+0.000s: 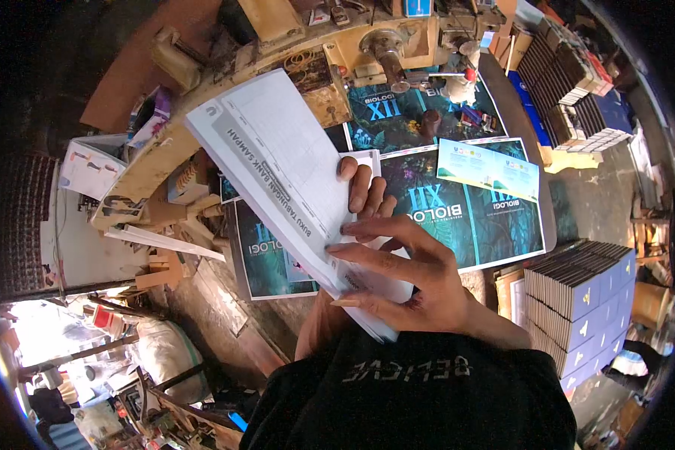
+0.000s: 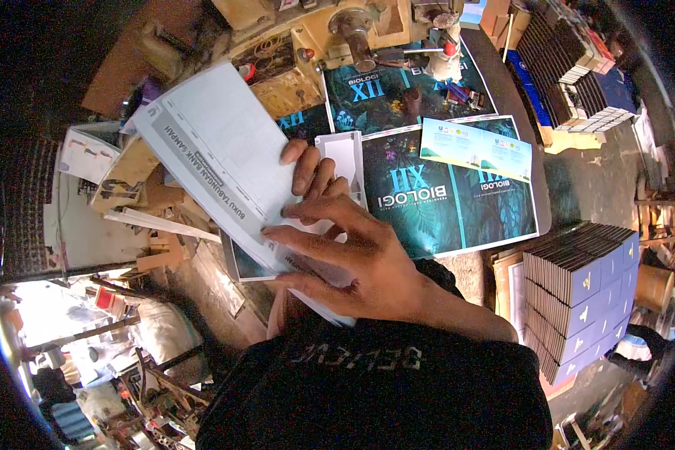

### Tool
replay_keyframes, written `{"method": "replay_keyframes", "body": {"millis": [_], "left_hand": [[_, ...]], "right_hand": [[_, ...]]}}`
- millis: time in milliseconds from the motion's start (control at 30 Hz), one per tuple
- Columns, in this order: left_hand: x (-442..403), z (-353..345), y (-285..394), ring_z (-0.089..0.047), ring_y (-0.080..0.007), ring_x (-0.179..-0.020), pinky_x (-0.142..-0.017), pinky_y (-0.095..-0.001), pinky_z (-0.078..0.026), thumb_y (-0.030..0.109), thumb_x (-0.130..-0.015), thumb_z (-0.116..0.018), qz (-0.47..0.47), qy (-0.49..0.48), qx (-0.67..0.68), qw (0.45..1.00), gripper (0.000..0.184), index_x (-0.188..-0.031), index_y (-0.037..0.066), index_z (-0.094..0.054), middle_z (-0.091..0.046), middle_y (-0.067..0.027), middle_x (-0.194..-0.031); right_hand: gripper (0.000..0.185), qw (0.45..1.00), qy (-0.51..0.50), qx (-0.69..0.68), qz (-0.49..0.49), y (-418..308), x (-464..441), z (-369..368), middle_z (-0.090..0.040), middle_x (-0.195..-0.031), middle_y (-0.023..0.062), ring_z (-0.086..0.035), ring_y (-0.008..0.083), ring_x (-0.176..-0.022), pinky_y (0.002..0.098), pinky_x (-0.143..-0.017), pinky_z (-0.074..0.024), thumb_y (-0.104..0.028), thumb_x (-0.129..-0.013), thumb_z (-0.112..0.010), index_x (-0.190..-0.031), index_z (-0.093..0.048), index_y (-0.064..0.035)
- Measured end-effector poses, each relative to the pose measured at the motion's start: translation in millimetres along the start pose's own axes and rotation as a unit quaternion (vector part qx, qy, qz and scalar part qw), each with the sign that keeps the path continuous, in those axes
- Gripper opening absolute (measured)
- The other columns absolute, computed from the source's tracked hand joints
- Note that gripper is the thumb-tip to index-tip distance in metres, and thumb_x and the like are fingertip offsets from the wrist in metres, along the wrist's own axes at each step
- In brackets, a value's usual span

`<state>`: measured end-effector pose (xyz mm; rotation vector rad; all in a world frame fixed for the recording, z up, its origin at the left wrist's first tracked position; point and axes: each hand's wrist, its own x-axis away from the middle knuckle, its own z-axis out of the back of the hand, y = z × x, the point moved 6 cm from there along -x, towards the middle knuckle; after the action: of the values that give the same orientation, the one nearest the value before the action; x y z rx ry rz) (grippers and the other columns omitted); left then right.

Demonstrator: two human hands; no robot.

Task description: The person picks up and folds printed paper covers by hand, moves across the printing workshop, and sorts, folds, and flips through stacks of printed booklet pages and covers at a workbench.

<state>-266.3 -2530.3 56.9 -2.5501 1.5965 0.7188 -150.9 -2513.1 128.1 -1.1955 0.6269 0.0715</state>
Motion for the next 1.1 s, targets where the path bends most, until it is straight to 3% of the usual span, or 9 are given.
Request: {"method": "replay_keyframes", "body": {"millis": [133, 400, 667, 733, 867, 900, 933, 1000, 1100], "left_hand": [[5.3, 6.6, -5.6, -0.048, -0.0138, -0.068, -0.074, -0.0304, -0.039, 0.035, -0.098, -0.045, -0.015, 0.007, 0.028, 0.999, 0.023, -0.108, 0.015, -0.049, -0.051, -0.0007, -0.073], [12.3, 24.0, -7.3, -0.046, -0.0098, -0.073, -0.073, -0.0287, -0.036, 0.041, -0.098, -0.044, -0.018, 0.003, -0.017, 1.0, 0.029, -0.109, 0.015, -0.05, -0.048, 0.0018, -0.071], [23.7, 42.5, -9.9, -0.046, -0.0117, -0.07, -0.068, -0.0287, -0.043, 0.032, -0.098, -0.047, -0.057, 0.017, 0.005, 0.998, 0.028, -0.112, 0.007, -0.049, -0.052, 0.0005, -0.075], [41.3, 66.8, -12.4, -0.05, -0.0142, -0.076, -0.071, -0.0292, -0.045, 0.032, -0.097, -0.047, -0.042, 0.017, 0.042, 0.998, 0.035, -0.118, 0.004, -0.048, -0.054, -0.0024, -0.083], [86.7, 87.1, -22.6, -0.058, -0.0241, -0.107, -0.093, -0.0384, -0.049, 0.038, -0.094, -0.05, -0.062, -0.009, 0.468, 0.882, 0.053, -0.133, 0.003, -0.043, -0.059, -0.014, -0.117], [78.6, 65.6, -21.0, -0.059, -0.0244, -0.108, -0.093, -0.0395, -0.049, 0.037, -0.094, -0.052, -0.081, 0.162, 0.169, 0.969, 0.051, -0.131, 0.003, -0.045, -0.058, -0.0141, -0.12], [80.6, 57.4, -6.3, -0.059, -0.0247, -0.11, -0.093, -0.0406, -0.05, 0.035, -0.093, -0.054, -0.088, 0.311, -0.151, 0.934, 0.049, -0.13, 0.003, -0.047, -0.058, -0.0143, -0.122], [73.8, 60.5, -0.3, -0.061, -0.0223, -0.105, -0.091, -0.039, -0.051, 0.028, -0.093, -0.057, -0.031, 0.148, -0.191, 0.97, 0.043, -0.127, 0.003, -0.049, -0.061, -0.0105, -0.118], [79.3, 55.4, 5.5, -0.06, -0.019, -0.105, -0.094, -0.0371, -0.047, 0.023, -0.095, -0.057, -0.073, 0.335, -0.265, 0.901, 0.034, -0.122, 0.004, -0.052, -0.062, -0.007, -0.115]], "right_hand": [[0.046, 0.998, -0.003, 0.053, 0.026, 3.9, -0.6, -2.0, -0.059, -0.116, 0.0148, -0.059, 0.0234, -0.104, 0.0371, -0.086, -0.0507, -0.029, -0.071, -0.081, -0.11, -0.069, -0.0076], [0.056, 0.997, 0.022, 0.004, -0.069, 7.2, -1.4, 8.8, -0.064, -0.11, 0.0173, -0.064, 0.0259, -0.1, 0.0365, -0.08, -0.0552, -0.024, -0.071, -0.082, -0.116, -0.061, 0.0014], [0.054, 0.978, 0.064, -0.108, -0.168, 11.5, 3.0, 11.3, -0.061, -0.119, 0.02, -0.065, 0.0282, -0.102, 0.0372, -0.077, -0.0578, -0.004, -0.082, -0.065, -0.132, -0.045, 0.0016], [0.056, 0.977, 0.086, -0.093, -0.171, 9.9, 4.2, 14.5, -0.061, -0.121, 0.0199, -0.065, 0.0286, -0.101, 0.0367, -0.077, -0.0581, 0.0, -0.083, -0.062, -0.135, -0.041, 0.0019], [0.051, 0.994, 0.066, -0.001, -0.083, 2.0, 8.7, 20.6, -0.062, -0.115, 0.0251, -0.067, 0.0246, -0.097, 0.0318, -0.076, -0.0559, 0.007, -0.086, -0.053, -0.135, -0.039, 0.0052], [0.05, 0.99, 0.091, -0.026, -0.1, 3.8, 10.7, 24.4, -0.063, -0.113, 0.0245, -0.065, 0.0217, -0.098, 0.0296, -0.077, -0.0533, 0.008, -0.086, -0.052, -0.135, -0.04, 0.0056], [0.049, 0.985, 0.116, -0.049, -0.117, 6.2, 13.2, 29.1, -0.063, -0.111, 0.024, -0.064, 0.0189, -0.099, 0.0275, -0.079, -0.0506, 0.009, -0.086, -0.051, -0.134, -0.041, 0.006], [0.038, 0.977, 0.131, -0.054, -0.16, 23.1, 18.6, 36.2, -0.064, -0.095, 0.0127, -0.057, 0.011, -0.088, 0.0218, -0.075, -0.0435, 0.006, -0.088, -0.051, -0.126, -0.051, 0.0043], [0.028, 0.978, 0.122, -0.038, -0.164, 30.2, 21.0, 44.9, -0.065, -0.085, 0.0086, -0.051, 0.0052, -0.07, 0.0181, -0.058, -0.0398, -0.002, -0.089, -0.055, -0.116, -0.062, 0.0013]]}}
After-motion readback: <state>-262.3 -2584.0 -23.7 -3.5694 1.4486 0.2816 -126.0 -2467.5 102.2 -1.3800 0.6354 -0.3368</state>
